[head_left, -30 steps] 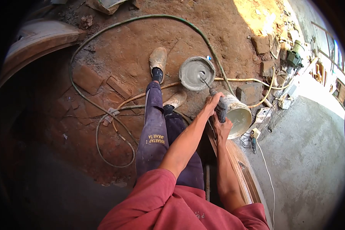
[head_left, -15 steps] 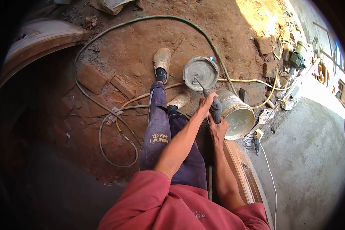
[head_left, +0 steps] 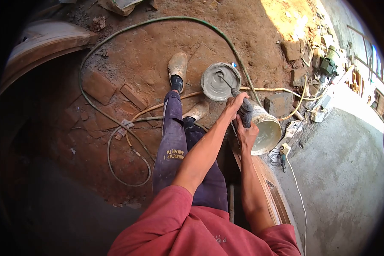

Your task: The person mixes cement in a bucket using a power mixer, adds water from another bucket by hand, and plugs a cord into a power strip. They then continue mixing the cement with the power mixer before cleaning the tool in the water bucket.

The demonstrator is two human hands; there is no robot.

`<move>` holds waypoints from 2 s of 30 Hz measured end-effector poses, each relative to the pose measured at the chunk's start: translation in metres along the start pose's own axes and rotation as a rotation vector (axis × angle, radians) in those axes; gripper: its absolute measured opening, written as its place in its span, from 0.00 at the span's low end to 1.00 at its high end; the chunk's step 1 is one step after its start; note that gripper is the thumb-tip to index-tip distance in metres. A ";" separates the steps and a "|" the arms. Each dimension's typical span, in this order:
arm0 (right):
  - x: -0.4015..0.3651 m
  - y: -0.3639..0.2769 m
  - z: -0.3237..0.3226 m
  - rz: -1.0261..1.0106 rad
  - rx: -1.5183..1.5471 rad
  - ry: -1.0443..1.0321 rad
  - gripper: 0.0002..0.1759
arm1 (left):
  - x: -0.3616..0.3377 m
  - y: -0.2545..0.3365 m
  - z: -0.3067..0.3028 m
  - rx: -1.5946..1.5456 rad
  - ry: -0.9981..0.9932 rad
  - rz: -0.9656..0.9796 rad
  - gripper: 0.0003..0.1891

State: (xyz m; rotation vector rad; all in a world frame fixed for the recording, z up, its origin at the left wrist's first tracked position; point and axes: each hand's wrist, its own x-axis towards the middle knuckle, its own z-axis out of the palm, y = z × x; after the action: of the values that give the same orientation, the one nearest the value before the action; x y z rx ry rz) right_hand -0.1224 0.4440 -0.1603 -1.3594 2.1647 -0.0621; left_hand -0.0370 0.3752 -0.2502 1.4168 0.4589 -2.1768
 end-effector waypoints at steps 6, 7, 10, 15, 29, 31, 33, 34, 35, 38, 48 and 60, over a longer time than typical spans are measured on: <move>-0.001 -0.013 -0.020 0.029 0.059 -0.002 0.32 | 0.014 -0.013 0.012 0.010 -0.012 0.015 0.19; 0.000 -0.007 -0.021 0.059 0.028 -0.022 0.32 | 0.014 -0.017 0.015 0.011 0.002 0.005 0.19; 0.001 0.014 -0.015 0.039 -0.028 -0.018 0.31 | 0.015 -0.024 0.018 0.001 0.050 -0.052 0.20; -0.011 0.020 -0.018 0.026 -0.095 -0.035 0.31 | -0.003 -0.033 0.015 -0.045 0.102 -0.087 0.21; -0.029 0.000 -0.008 0.021 0.002 -0.101 0.25 | -0.018 -0.034 -0.016 -0.116 0.155 -0.014 0.20; -0.029 -0.001 -0.005 -0.006 0.013 -0.073 0.25 | -0.005 -0.037 -0.021 -0.123 0.112 -0.002 0.19; -0.025 -0.005 -0.003 -0.035 0.028 -0.044 0.25 | -0.003 -0.032 -0.021 -0.124 0.081 0.023 0.19; -0.022 -0.008 -0.003 -0.025 0.035 -0.050 0.25 | -0.005 -0.027 -0.020 -0.125 0.082 0.025 0.19; -0.019 -0.011 -0.004 -0.015 0.040 -0.055 0.26 | -0.008 -0.021 -0.017 -0.111 0.083 0.019 0.19; -0.012 -0.004 -0.001 -0.024 0.034 -0.020 0.29 | -0.010 -0.010 -0.010 -0.039 0.128 0.015 0.20; -0.001 -0.002 -0.011 -0.009 -0.006 0.038 0.33 | 0.005 -0.006 0.013 0.046 0.009 0.011 0.18; -0.018 0.017 -0.021 -0.009 -0.071 -0.026 0.30 | 0.006 -0.047 0.009 0.005 0.133 -0.067 0.19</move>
State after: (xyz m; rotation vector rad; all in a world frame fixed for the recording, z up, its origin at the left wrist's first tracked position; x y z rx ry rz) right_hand -0.1407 0.4621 -0.1399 -1.4019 2.1579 0.0295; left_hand -0.0724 0.4077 -0.2512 1.5766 0.5567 -2.1446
